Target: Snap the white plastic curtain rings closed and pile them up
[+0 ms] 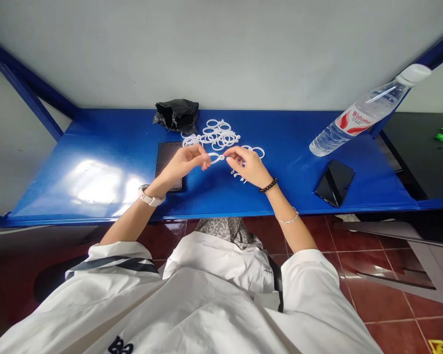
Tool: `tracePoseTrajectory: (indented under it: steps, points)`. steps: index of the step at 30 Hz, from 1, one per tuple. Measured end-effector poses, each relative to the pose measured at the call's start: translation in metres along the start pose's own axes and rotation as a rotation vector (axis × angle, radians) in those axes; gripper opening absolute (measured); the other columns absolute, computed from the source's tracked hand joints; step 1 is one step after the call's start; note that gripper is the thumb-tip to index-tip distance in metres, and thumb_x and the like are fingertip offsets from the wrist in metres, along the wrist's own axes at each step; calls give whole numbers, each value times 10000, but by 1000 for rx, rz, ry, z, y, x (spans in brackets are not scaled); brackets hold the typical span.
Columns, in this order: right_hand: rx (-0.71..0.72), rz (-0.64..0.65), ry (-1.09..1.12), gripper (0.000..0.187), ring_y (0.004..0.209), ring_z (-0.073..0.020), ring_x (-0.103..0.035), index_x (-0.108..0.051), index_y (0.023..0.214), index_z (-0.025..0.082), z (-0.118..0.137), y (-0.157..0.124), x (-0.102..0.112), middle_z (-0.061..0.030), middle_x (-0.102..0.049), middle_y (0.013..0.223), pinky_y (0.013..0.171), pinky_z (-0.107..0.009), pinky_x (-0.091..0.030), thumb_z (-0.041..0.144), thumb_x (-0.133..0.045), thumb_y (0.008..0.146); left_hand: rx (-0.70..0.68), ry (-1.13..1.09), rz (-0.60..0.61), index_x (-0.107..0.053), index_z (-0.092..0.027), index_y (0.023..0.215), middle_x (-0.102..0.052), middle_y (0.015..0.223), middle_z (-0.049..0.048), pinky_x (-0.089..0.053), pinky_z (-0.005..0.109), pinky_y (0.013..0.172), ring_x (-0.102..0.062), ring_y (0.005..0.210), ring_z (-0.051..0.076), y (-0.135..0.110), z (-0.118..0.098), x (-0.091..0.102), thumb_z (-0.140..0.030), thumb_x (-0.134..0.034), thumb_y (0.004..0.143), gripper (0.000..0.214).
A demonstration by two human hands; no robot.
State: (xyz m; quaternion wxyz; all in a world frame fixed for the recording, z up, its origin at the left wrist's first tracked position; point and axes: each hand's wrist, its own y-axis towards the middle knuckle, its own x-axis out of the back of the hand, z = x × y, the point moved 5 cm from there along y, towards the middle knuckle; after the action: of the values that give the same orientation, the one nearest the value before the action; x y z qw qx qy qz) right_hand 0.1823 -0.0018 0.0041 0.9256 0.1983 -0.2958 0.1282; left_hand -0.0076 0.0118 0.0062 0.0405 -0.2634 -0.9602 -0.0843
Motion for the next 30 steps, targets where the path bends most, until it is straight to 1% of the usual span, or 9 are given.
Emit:
tracePoseTrajectory:
  steps: [3, 8, 11, 15, 19, 22, 24, 27, 30]
  points:
    - [18, 52, 117, 243, 772, -190, -641, -673, 1037, 209, 3, -1, -9, -50, -706, 913, 688, -309, -520, 409, -574, 941, 14, -80, 58, -593, -160, 796, -706, 783, 43, -552, 243, 700, -639, 670, 100, -1, 1, -5, -538, -676, 902, 402]
    - [3, 50, 188, 284, 767, -180, -599, -674, 902, 203, 3, -1, -15, -52, -653, 889, 671, -302, -506, 480, -616, 929, 121, -148, 269, -614, -158, 890, -768, 931, 89, -584, 271, 793, -741, 870, 153, -3, 8, -17, -488, -634, 946, 335]
    - [-8, 83, 210, 335, 750, -169, -569, -675, 869, 204, 3, -1, -19, -45, -622, 868, 653, -292, -491, 535, -642, 912, 172, -115, 347, -632, -154, 954, -775, 991, 103, -590, 283, 817, -752, 934, 170, -5, 11, -20, -524, -601, 960, 371]
    - [-31, 141, 297, 425, 736, -149, -565, -643, 826, 194, 4, -1, -24, -35, -620, 853, 624, -266, -473, 616, -671, 874, 126, -84, 367, -658, -137, 912, -772, 935, 100, -584, 273, 809, -751, 889, 166, -4, 12, -20, -616, -616, 921, 481]
    - [-129, 244, 509, 465, 542, -89, -508, -627, 916, 188, 5, -4, -28, 2, -636, 762, 519, -237, -420, 650, -664, 875, 138, -185, 346, -650, -142, 879, -766, 884, 86, -576, 246, 716, -759, 784, 161, -4, 11, -20, -610, -668, 892, 469]
    - [-152, 250, 589, 473, 512, -78, -486, -636, 932, 186, 6, -4, -27, 20, -611, 695, 487, -225, -389, 656, -647, 890, 161, -240, 328, -644, -145, 882, -768, 875, 90, -568, 243, 646, -747, 690, 156, -6, 7, -18, -597, -694, 879, 454]
    - [-132, 234, 588, 478, 537, -86, -487, -642, 911, 184, 6, -4, -27, 28, -576, 658, 488, -221, -383, 662, -647, 888, 191, -230, 342, -638, -144, 880, -769, 861, 91, -559, 238, 612, -740, 653, 152, -7, 5, -18, -598, -677, 892, 457]
    - [-88, 271, 520, 487, 523, -85, -449, -642, 868, 180, 5, -4, -31, 40, -537, 616, 490, -229, -360, 666, -649, 883, 249, -142, 395, -632, -135, 834, -765, 808, 93, -540, 229, 567, -727, 608, 147, -9, 5, -21, -631, -641, 900, 501]
    - [-63, 306, 408, 509, 516, -87, -418, -644, 838, 176, 3, -5, -34, 42, -525, 597, 505, -240, -338, 683, -634, 882, 220, -61, 428, -623, -136, 753, -739, 704, 75, -540, 227, 576, -707, 595, 139, -9, 5, -25, -656, -645, 881, 536]
